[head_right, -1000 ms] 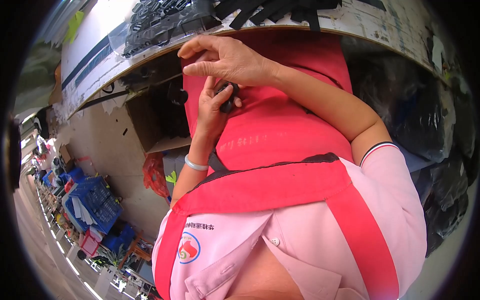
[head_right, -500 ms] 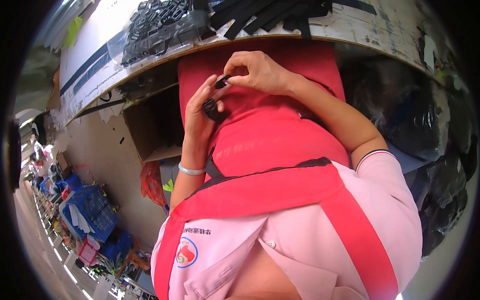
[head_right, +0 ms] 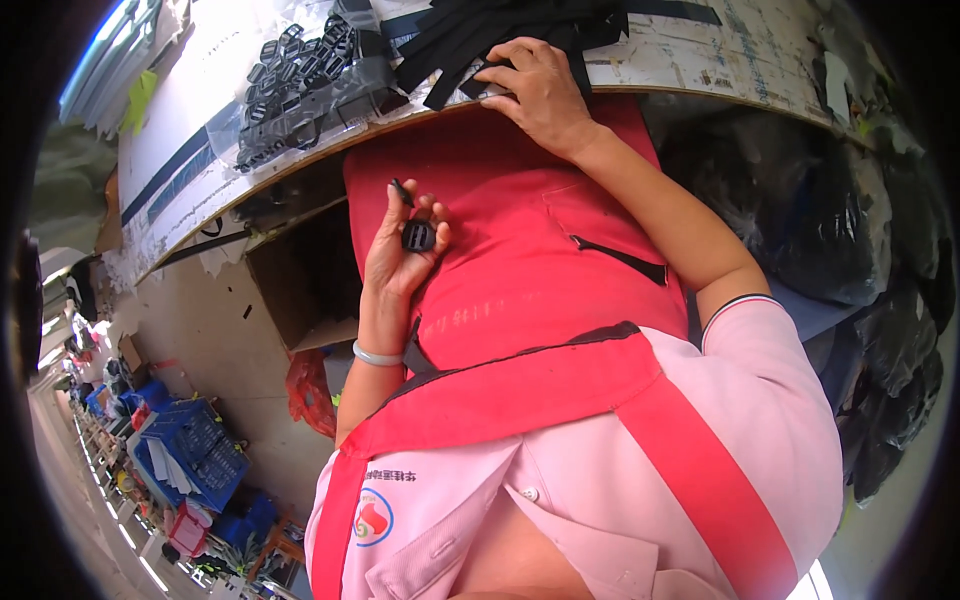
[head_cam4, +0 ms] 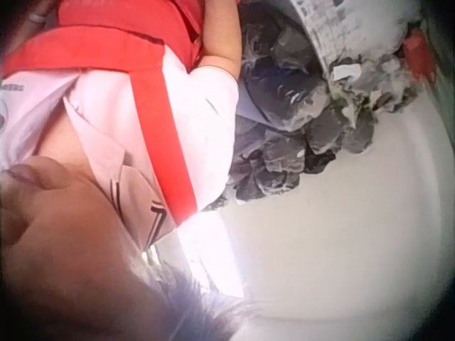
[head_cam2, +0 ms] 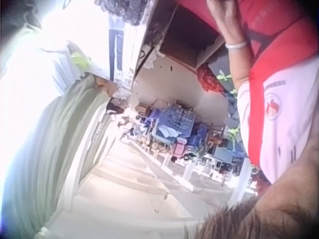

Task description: Assembling plastic buckles and hardware onto black nylon straps at a workstation.

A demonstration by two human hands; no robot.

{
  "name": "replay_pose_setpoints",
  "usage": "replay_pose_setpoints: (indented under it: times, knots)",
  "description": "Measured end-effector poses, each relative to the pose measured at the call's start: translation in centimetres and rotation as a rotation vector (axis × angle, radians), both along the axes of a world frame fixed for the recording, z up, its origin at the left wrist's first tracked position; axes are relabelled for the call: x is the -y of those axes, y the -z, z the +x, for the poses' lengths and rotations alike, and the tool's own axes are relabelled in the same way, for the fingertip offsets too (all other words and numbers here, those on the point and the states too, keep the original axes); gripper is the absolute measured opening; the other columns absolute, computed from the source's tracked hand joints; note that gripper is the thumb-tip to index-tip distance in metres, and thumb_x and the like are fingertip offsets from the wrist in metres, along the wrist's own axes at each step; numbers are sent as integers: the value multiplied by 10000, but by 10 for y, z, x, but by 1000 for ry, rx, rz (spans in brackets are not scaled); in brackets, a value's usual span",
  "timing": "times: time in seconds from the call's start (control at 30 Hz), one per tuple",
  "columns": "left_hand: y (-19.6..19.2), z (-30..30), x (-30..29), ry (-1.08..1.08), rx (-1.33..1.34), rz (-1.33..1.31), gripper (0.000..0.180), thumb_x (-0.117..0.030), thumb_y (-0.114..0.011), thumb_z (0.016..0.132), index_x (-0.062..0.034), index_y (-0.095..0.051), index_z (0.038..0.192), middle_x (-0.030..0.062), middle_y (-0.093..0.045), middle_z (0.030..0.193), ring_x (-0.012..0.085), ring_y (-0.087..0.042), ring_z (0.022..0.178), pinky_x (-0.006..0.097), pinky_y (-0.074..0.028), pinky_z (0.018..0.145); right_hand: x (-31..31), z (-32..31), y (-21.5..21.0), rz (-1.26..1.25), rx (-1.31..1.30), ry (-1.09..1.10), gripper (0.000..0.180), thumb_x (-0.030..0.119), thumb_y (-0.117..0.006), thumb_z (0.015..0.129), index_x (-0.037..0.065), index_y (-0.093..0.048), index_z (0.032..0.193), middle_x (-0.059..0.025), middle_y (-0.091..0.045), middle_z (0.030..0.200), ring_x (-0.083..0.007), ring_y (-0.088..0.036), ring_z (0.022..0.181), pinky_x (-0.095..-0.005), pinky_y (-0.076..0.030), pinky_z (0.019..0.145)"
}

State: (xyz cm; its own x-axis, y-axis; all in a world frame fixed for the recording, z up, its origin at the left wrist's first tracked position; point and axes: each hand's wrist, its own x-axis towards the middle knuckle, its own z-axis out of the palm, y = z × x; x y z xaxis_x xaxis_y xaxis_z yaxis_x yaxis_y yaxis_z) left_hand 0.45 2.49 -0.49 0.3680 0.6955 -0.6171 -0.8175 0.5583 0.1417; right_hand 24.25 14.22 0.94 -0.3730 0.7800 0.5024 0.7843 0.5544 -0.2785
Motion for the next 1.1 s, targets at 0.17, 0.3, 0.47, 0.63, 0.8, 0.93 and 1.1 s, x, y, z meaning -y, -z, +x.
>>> replay_pose_setpoints:
  times: [0.17,0.3,0.47,0.63,0.8,0.93,1.1]
  knots:
    - [17,-4,6,217,92,199,348,-404,-555,953,-82,-555,1086,42,-552,854,164,-567,749,229,-437,482,9,-5,-7,31,-96,-74,172,138,-752,749,153,-714,916,51,-636,1030,-178,-527,1100,-355,-381,916]
    - [4,4,4,136,-330,317,242,-275,-582,970,-34,-578,974,35,-549,801,135,-543,676,224,-408,471,29,-26,-45,-96,-413,-259,133,122,-722,819,76,-692,940,-11,-661,918,-173,-619,882,-280,-471,786]
    - [-7,8,-1,122,-661,464,171,-155,-606,955,8,-658,967,15,-594,739,78,-526,572,202,-393,457,61,-50,-35,-909,-833,-316,162,127,-630,933,-5,-630,1027,8,-649,779,-48,-580,694,-205,-475,602]
    - [-14,8,-1,127,-938,478,115,-79,-666,898,28,-696,930,-18,-592,717,51,-511,573,190,-383,486,66,-46,-19,-1310,-861,-189,159,155,-639,928,2,-615,895,-12,-627,688,-34,-540,565,-187,-413,496]
    - [0,5,-2,85,-1213,680,97,-40,-695,850,22,-697,924,-10,-575,690,60,-504,602,218,-393,535,60,-46,-25,-1500,-730,-188,221,229,-626,934,23,-615,852,-4,-592,605,-71,-553,480,-202,-428,446]
    - [-4,5,-5,61,-1471,914,112,-13,-710,812,4,-694,922,51,-558,675,105,-517,595,249,-411,543,58,-43,-18,-1542,-753,-192,238,244,-620,934,37,-610,816,0,-579,582,-77,-548,463,-199,-422,440]
    - [-10,1,-9,86,-1618,1072,127,-6,-713,801,3,-684,924,82,-570,687,152,-538,585,267,-429,542,55,-44,-14,-1543,-932,-246,196,242,-623,941,71,-617,847,49,-571,656,-12,-481,502,-170,-368,448]
